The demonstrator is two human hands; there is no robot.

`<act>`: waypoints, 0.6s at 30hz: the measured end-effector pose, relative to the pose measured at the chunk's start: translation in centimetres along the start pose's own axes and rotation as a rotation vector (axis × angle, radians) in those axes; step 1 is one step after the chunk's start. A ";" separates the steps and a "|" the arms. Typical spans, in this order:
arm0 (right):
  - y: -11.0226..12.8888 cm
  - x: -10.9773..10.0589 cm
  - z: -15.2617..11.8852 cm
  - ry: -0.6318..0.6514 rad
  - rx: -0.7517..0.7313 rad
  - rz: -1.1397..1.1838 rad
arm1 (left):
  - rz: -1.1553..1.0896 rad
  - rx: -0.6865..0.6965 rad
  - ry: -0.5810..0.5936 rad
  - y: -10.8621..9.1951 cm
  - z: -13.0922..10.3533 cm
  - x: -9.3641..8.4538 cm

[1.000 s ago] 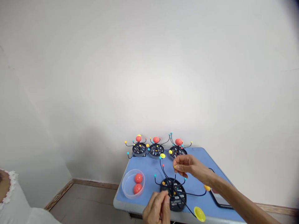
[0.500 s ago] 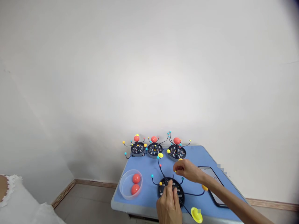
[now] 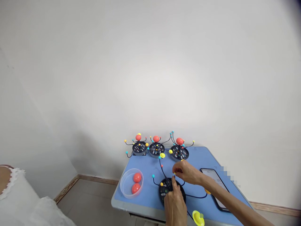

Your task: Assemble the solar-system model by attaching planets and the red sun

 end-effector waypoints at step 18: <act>-0.4 0.5 0.4 0.131 0.034 0.067 | 0.096 -0.154 0.155 0.1 1.0 -0.9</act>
Point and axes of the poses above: each hand's wrist, its own z-axis towards the middle knuckle, its own x-axis out of the palm, y = z × x, the point moved 8 cm from there along z, towards the middle knuckle, and after that the axes turned 10 degrees about -z, right-handed, at the moved point
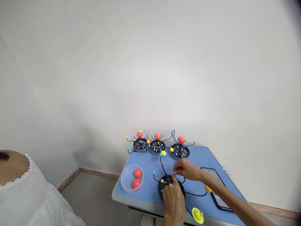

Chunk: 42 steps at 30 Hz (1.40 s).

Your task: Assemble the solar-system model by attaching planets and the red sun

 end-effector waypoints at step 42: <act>2.8 0.8 -1.1 0.031 -0.254 -0.537 | 0.025 -0.011 -0.097 0.1 0.6 0.1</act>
Point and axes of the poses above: each hand's wrist, its own z-axis towards the middle knuckle, its own x-axis out of the palm, y = z × x, the point moved 8 cm from there along z, towards the middle knuckle, and after that the axes turned 10 degrees about -z, right-handed, at the moved point
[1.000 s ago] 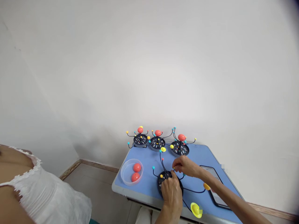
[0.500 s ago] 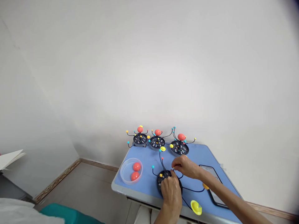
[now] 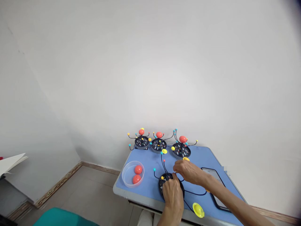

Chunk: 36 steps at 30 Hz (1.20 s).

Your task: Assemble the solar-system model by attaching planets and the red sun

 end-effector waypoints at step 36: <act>1.5 -0.6 -0.1 0.051 -0.008 -0.260 | -0.088 -0.004 0.067 0.3 0.2 -0.9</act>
Point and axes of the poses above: each hand's wrist, its own z-axis towards the middle knuckle, its own x-axis out of the palm, y = z × x, the point moved 8 cm from there along z, towards the middle knuckle, and after that the axes turned 10 degrees about -z, right-handed, at the moved point
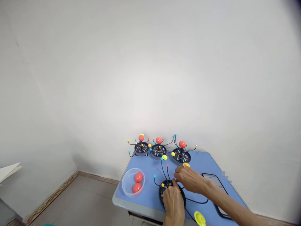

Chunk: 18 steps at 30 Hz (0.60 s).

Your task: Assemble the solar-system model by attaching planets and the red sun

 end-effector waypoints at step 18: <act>3.6 -9.6 3.3 -0.175 0.019 0.091 | -0.033 0.326 -0.774 14.6 -6.1 -11.5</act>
Point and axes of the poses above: each hand's wrist, its own z-axis towards the middle knuckle, its own x-axis out of the palm, y = z × x, the point moved 8 cm from there along z, towards the middle knuckle, and after that the axes turned 10 degrees about -z, right-handed, at the moved point
